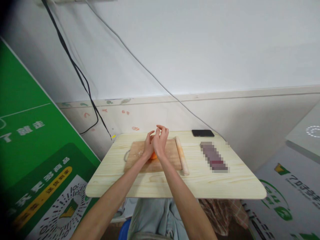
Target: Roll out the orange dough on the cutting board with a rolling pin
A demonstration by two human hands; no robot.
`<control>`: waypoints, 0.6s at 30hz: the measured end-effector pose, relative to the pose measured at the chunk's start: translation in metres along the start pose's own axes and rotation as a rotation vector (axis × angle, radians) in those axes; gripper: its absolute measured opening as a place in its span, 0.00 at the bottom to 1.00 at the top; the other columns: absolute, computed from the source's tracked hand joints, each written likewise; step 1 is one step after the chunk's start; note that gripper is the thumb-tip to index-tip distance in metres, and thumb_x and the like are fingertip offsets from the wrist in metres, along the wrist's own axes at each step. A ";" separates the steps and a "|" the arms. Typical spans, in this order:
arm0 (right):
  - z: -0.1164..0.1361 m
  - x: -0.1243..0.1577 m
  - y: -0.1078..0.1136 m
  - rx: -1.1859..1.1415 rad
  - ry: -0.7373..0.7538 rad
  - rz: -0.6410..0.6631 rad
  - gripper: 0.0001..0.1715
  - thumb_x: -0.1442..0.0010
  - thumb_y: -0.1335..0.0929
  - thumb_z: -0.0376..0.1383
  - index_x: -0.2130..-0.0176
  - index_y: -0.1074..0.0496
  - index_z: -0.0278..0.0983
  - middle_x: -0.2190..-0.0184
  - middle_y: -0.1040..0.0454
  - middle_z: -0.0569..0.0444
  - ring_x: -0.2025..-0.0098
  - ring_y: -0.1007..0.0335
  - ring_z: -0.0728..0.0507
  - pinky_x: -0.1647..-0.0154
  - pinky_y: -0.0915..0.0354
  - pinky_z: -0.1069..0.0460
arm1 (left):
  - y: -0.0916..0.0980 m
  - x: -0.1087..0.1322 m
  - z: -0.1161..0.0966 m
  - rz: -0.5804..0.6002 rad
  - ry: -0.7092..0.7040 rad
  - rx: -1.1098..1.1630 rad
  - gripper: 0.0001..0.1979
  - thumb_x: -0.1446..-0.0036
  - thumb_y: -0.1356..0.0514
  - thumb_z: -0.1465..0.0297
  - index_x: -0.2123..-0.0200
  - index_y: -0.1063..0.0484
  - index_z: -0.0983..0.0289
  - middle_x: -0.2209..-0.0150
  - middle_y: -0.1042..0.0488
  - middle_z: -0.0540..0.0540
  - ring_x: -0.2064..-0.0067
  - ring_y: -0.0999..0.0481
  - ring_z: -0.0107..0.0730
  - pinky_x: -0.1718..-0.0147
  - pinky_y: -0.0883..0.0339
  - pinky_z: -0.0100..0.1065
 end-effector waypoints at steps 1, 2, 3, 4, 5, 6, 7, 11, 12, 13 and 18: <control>-0.005 -0.004 0.001 0.033 0.015 0.000 0.20 0.28 0.41 0.41 0.48 0.26 0.38 0.46 0.27 0.42 0.41 0.31 0.38 0.36 0.34 0.40 | 0.007 -0.002 -0.002 -0.042 -0.006 0.011 0.19 0.30 0.41 0.60 0.39 0.29 0.59 0.53 0.17 0.58 0.49 0.18 0.40 0.42 0.28 0.45; -0.011 -0.006 0.000 0.084 0.027 0.006 0.21 0.27 0.42 0.41 0.48 0.26 0.37 0.46 0.27 0.41 0.40 0.31 0.38 0.34 0.35 0.39 | 0.014 -0.004 -0.004 -0.088 -0.015 0.015 0.19 0.29 0.43 0.60 0.39 0.30 0.59 0.53 0.16 0.58 0.47 0.18 0.40 0.39 0.30 0.45; -0.016 -0.006 -0.001 0.160 0.047 0.060 0.22 0.27 0.43 0.41 0.47 0.25 0.36 0.46 0.26 0.40 0.40 0.31 0.37 0.33 0.36 0.38 | 0.021 -0.006 -0.007 -0.132 -0.024 0.008 0.19 0.28 0.45 0.60 0.40 0.31 0.60 0.53 0.16 0.58 0.45 0.19 0.39 0.37 0.33 0.46; -0.021 -0.005 -0.003 0.255 0.078 0.151 0.23 0.26 0.43 0.42 0.46 0.24 0.36 0.46 0.25 0.40 0.39 0.32 0.36 0.32 0.37 0.37 | 0.028 -0.009 -0.010 -0.167 -0.032 -0.015 0.19 0.27 0.48 0.60 0.40 0.32 0.61 0.52 0.16 0.59 0.43 0.20 0.39 0.35 0.35 0.46; -0.025 -0.002 -0.007 0.359 0.114 0.248 0.25 0.25 0.42 0.43 0.44 0.24 0.35 0.44 0.25 0.38 0.36 0.33 0.35 0.31 0.38 0.37 | 0.035 -0.011 -0.015 -0.184 -0.035 -0.053 0.19 0.26 0.50 0.59 0.40 0.33 0.61 0.50 0.16 0.59 0.41 0.21 0.38 0.33 0.36 0.46; -0.029 0.001 -0.011 0.472 0.155 0.347 0.27 0.24 0.41 0.45 0.40 0.25 0.35 0.40 0.26 0.37 0.32 0.36 0.34 0.29 0.41 0.35 | 0.040 -0.013 -0.019 -0.183 -0.033 -0.102 0.20 0.26 0.52 0.59 0.39 0.33 0.61 0.49 0.17 0.60 0.40 0.21 0.38 0.33 0.37 0.45; -0.032 0.005 -0.015 0.585 0.201 0.448 0.29 0.24 0.41 0.47 0.36 0.27 0.35 0.36 0.29 0.36 0.28 0.40 0.32 0.27 0.45 0.33 | 0.044 -0.015 -0.023 -0.174 -0.028 -0.159 0.21 0.25 0.54 0.58 0.38 0.34 0.61 0.47 0.18 0.61 0.39 0.22 0.38 0.33 0.37 0.45; -0.045 0.013 -0.030 0.912 0.388 0.815 0.38 0.26 0.39 0.45 0.23 0.41 0.38 0.21 0.48 0.38 0.18 0.63 0.27 0.23 0.63 0.23 | 0.048 -0.012 -0.034 -0.070 -0.040 -0.429 0.26 0.23 0.58 0.57 0.32 0.37 0.60 0.34 0.25 0.63 0.31 0.29 0.40 0.30 0.38 0.46; -0.049 0.013 -0.032 0.952 0.418 0.877 0.40 0.27 0.38 0.44 0.22 0.44 0.38 0.20 0.52 0.39 0.18 0.66 0.26 0.23 0.65 0.23 | 0.046 -0.010 -0.036 -0.033 -0.070 -0.503 0.27 0.23 0.58 0.56 0.29 0.38 0.59 0.30 0.29 0.62 0.28 0.32 0.40 0.28 0.41 0.46; -0.053 0.013 -0.033 0.977 0.437 0.920 0.43 0.29 0.37 0.42 0.21 0.46 0.37 0.19 0.54 0.39 0.18 0.67 0.25 0.23 0.66 0.22 | 0.043 -0.009 -0.036 0.011 -0.110 -0.578 0.27 0.22 0.58 0.57 0.27 0.40 0.58 0.27 0.33 0.61 0.25 0.36 0.39 0.26 0.44 0.47; -0.070 0.011 -0.038 0.891 0.465 0.934 0.46 0.31 0.37 0.42 0.21 0.49 0.33 0.19 0.55 0.41 0.18 0.68 0.25 0.22 0.70 0.24 | 0.027 -0.008 -0.034 0.164 -0.307 -0.846 0.29 0.23 0.57 0.61 0.24 0.43 0.57 0.24 0.37 0.57 0.20 0.50 0.42 0.21 0.60 0.50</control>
Point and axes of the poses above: each hand's wrist, its own x-axis away from the middle knuckle, its own y-axis out of the back of the hand, z = x × y, the point moved 1 cm from there along -x, towards the middle knuckle
